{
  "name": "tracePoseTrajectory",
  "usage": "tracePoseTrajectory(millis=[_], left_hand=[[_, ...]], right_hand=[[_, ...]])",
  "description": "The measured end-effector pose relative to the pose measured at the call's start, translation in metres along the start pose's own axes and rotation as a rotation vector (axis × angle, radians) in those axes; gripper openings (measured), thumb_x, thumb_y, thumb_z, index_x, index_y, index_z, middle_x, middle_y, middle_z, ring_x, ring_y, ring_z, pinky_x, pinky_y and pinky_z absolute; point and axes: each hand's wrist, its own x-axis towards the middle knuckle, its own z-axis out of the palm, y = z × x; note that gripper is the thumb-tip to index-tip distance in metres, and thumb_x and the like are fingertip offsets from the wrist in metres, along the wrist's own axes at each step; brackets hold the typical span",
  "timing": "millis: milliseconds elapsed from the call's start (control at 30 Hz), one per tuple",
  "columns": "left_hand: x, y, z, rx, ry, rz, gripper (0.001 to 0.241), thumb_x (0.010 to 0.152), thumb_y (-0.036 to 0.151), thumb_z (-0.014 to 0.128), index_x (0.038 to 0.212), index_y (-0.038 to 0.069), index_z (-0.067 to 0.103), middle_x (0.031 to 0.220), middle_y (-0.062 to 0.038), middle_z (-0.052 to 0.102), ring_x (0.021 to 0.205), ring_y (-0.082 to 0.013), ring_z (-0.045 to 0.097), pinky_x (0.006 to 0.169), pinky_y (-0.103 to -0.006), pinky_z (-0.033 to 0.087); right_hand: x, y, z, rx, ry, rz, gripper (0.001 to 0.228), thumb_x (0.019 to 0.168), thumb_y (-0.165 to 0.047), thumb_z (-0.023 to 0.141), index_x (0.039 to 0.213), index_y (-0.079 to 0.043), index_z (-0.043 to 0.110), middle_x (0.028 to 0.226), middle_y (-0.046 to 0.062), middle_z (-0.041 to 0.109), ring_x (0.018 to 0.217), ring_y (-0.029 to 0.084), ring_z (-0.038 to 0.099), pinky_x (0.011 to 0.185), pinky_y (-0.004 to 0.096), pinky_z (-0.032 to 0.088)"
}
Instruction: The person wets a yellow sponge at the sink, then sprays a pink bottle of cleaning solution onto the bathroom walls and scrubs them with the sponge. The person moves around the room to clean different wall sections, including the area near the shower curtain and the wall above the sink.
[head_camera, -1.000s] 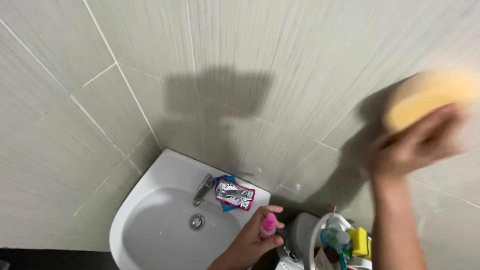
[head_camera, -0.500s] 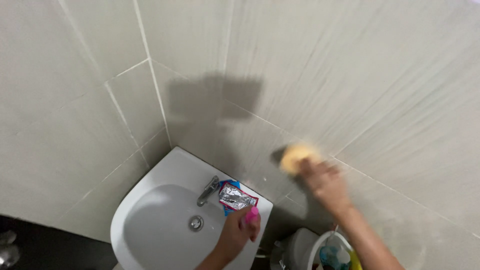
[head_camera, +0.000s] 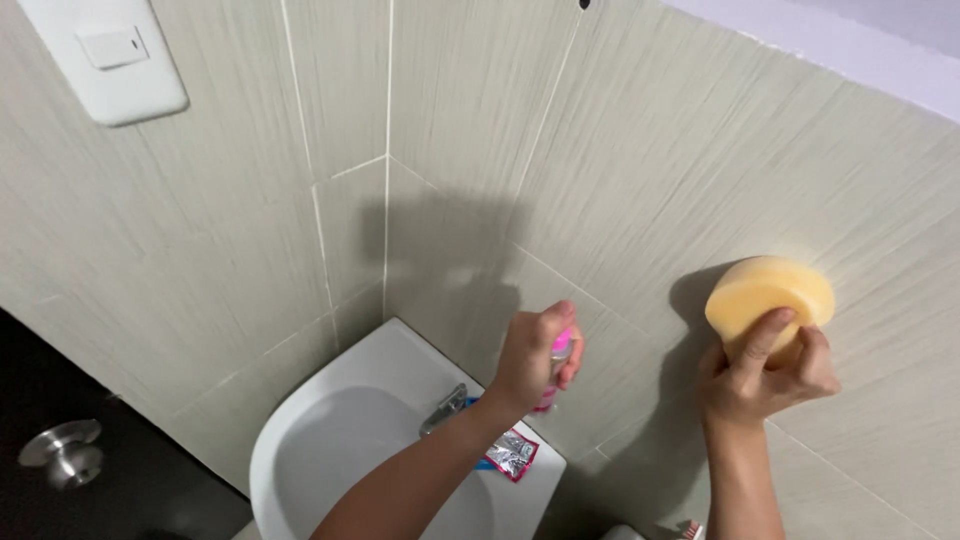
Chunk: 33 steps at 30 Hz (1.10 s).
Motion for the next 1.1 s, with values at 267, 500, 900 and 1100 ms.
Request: tracePoseTrajectory(millis=[267, 500, 900, 1100], left_hand=[[-0.008, -0.018, 0.006, -0.049, -0.29, 0.223, 0.06, 0.1, 0.045, 0.045, 0.054, 0.006, 0.05, 0.044, -0.006, 0.046, 0.04, -0.0138, 0.043, 0.044, -0.025, 0.035], [-0.018, -0.05, -0.009, -0.166, -0.26, 0.114, 0.06, 0.104, 0.048, 0.045, 0.06, 0.009, 0.057, 0.043, -0.004, 0.05, 0.033, -0.0122, 0.046, 0.037, -0.0248, 0.036], [-0.063, -0.056, -0.048, -0.018, -0.332, -0.062, 0.044, 0.096, 0.04, 0.046, 0.068, 0.008, 0.054, 0.056, -0.006, 0.052, 0.048, -0.0104, 0.041, 0.046, -0.0248, 0.027], [-0.058, -0.111, -0.094, -0.052, -0.24, 0.09, 0.055, 0.101, 0.055, 0.048, 0.073, 0.009, 0.059, 0.057, -0.005, 0.054, 0.048, -0.0092, 0.044, 0.046, -0.0248, 0.027]], right_hand=[[-0.017, 0.0, -0.001, -0.002, -0.037, -0.004, 0.065, 0.085, 0.004, 0.058, 0.149, 0.005, 0.054, 0.134, 0.029, 0.044, 0.103, 0.045, 0.045, 0.075, 0.053, 0.047], [0.015, -0.001, -0.012, 0.107, -0.021, -0.074, 0.078, 0.076, 0.016, 0.058, 0.153, 0.007, 0.049, 0.125, 0.029, 0.042, 0.086, 0.049, 0.056, 0.057, 0.049, 0.039], [0.116, -0.086, 0.089, 0.585, 0.079, 0.511, 0.031, 0.118, -0.02, 0.063, 0.122, 0.011, 0.069, 0.094, 0.02, 0.075, 0.073, 0.023, 0.064, 0.057, 0.039, 0.047], [-0.041, -0.232, 0.145, 0.015, -0.503, -0.577, 0.069, 0.091, -0.008, 0.052, 0.158, -0.007, 0.034, 0.142, 0.024, 0.053, 0.103, 0.037, 0.064, 0.085, 0.058, 0.056]])
